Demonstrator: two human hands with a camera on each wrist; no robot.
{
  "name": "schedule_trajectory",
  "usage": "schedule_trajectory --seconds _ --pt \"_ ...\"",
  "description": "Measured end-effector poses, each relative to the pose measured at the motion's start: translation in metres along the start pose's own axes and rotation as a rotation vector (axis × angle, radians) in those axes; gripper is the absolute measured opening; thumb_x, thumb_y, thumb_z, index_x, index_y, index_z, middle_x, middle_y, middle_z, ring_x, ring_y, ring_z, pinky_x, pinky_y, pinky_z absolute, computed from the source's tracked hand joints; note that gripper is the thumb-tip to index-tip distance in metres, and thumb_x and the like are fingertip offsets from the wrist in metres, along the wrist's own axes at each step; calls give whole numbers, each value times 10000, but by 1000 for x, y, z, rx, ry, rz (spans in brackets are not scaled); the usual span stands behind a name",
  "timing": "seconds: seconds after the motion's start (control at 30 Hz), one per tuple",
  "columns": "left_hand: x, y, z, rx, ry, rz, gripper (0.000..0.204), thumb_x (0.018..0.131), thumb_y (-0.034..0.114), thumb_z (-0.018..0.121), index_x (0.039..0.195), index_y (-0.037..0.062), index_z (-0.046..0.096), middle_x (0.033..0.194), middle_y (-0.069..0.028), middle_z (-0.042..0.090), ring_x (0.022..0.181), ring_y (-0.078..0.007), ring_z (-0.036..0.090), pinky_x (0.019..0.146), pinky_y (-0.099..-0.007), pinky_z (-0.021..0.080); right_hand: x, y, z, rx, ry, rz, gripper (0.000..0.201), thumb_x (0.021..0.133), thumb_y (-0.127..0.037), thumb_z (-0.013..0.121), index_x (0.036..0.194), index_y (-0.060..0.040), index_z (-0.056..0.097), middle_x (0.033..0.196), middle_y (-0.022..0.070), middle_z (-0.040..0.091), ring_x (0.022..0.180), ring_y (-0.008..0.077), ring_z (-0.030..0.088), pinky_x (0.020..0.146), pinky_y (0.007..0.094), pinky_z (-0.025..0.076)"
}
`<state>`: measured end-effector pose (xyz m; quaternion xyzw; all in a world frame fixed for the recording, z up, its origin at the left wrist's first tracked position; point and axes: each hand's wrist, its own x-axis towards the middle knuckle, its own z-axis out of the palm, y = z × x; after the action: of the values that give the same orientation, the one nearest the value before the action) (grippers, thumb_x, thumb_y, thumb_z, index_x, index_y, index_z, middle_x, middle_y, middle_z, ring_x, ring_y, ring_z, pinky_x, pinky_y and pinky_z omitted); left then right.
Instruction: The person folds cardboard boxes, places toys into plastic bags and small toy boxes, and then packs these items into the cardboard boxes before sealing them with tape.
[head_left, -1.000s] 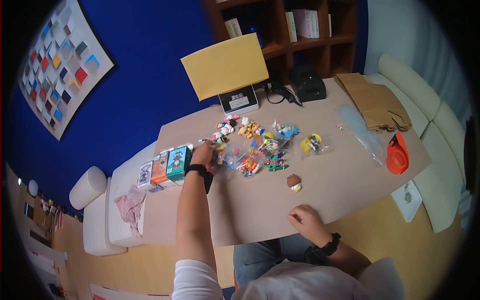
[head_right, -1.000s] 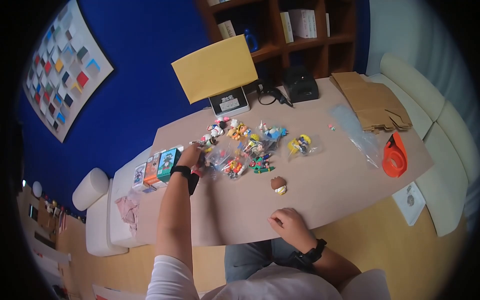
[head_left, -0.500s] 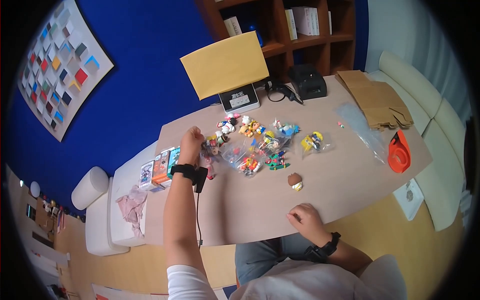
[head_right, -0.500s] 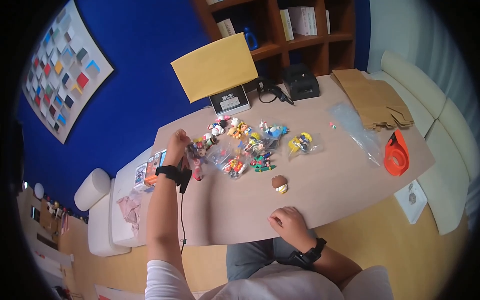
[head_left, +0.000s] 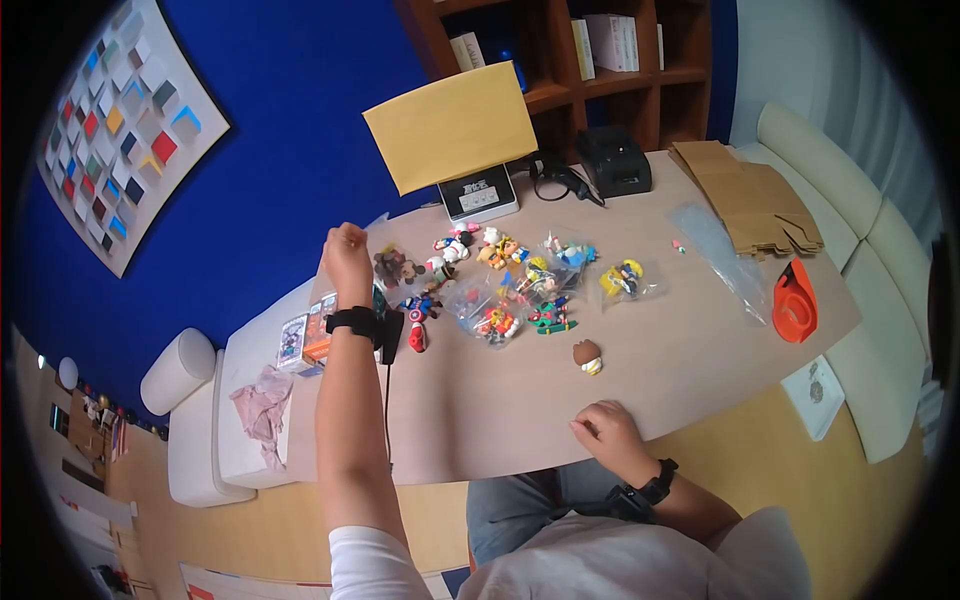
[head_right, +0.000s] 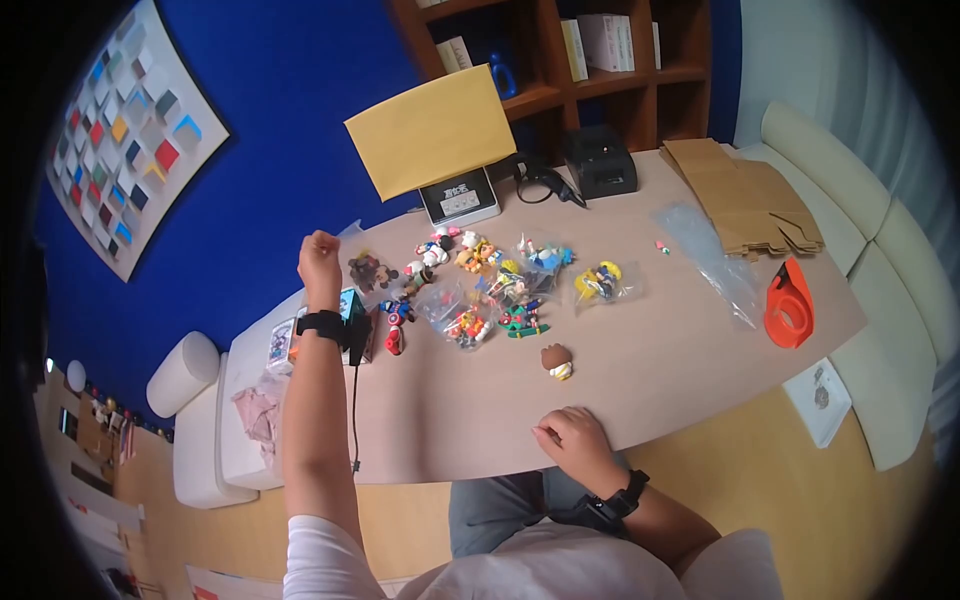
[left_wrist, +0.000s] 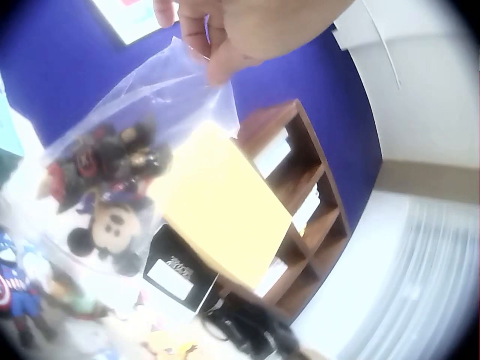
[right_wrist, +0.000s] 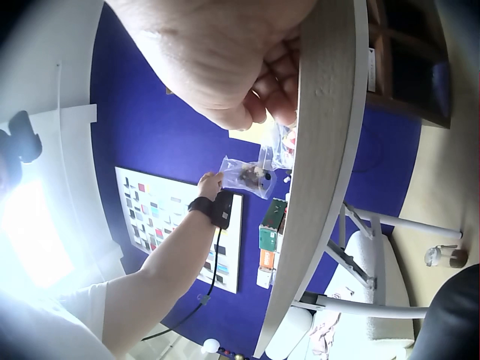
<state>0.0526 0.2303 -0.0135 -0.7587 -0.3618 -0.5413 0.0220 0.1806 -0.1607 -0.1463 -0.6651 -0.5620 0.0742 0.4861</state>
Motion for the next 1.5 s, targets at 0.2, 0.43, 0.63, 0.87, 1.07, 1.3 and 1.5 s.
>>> schedule_trajectory --seconds 0.2,0.43,0.63,0.87,1.07,1.3,1.5 --pt "4 8 -4 -29 -81 67 79 697 -9 543 654 52 570 675 -109 540 651 -275 549 573 -365 413 0 -3 1 -22 12 -6 117 778 -128 629 725 -59 550 671 79 568 663 272 551 665 378 422" --pt "3 -10 -4 -101 -52 -32 40 758 27 598 728 21 573 753 -115 558 682 -254 569 609 -344 443 -2 -2 1 -2 16 1 125 770 -118 635 716 -45 550 678 90 569 672 285 545 656 381 420" --pt "11 13 -22 36 22 55 114 808 43 605 737 -7 531 742 -79 547 725 -185 552 672 -302 431 -1 0 2 -22 17 -9 131 774 -126 636 715 -52 545 673 79 569 666 269 549 664 376 421" --pt "-43 100 -85 -994 54 -474 133 844 66 579 772 81 468 778 -7 511 766 -119 500 734 -279 422 0 -5 -4 53 -66 115 117 770 -111 650 811 -29 577 752 91 587 740 244 562 701 354 443" --pt "-181 161 -96 -1376 -24 -897 143 851 11 551 825 92 436 835 -10 495 761 -94 472 736 -249 408 -2 -38 25 348 61 165 483 808 -162 664 1217 -16 452 1140 129 558 1025 218 556 900 318 421" --pt "-245 179 -113 -1362 -255 -1180 211 840 2 563 1012 89 476 891 -25 531 827 -113 503 803 -272 416 17 -39 -8 594 -93 408 290 920 -175 514 1126 27 539 974 60 630 912 92 550 834 241 427" --pt "-265 156 -111 -1209 -631 -934 83 825 10 609 787 39 540 891 -34 549 774 -97 512 697 -226 422 14 -15 -26 930 -2 539 190 930 -137 467 904 -8 604 834 40 626 775 80 559 732 236 452"
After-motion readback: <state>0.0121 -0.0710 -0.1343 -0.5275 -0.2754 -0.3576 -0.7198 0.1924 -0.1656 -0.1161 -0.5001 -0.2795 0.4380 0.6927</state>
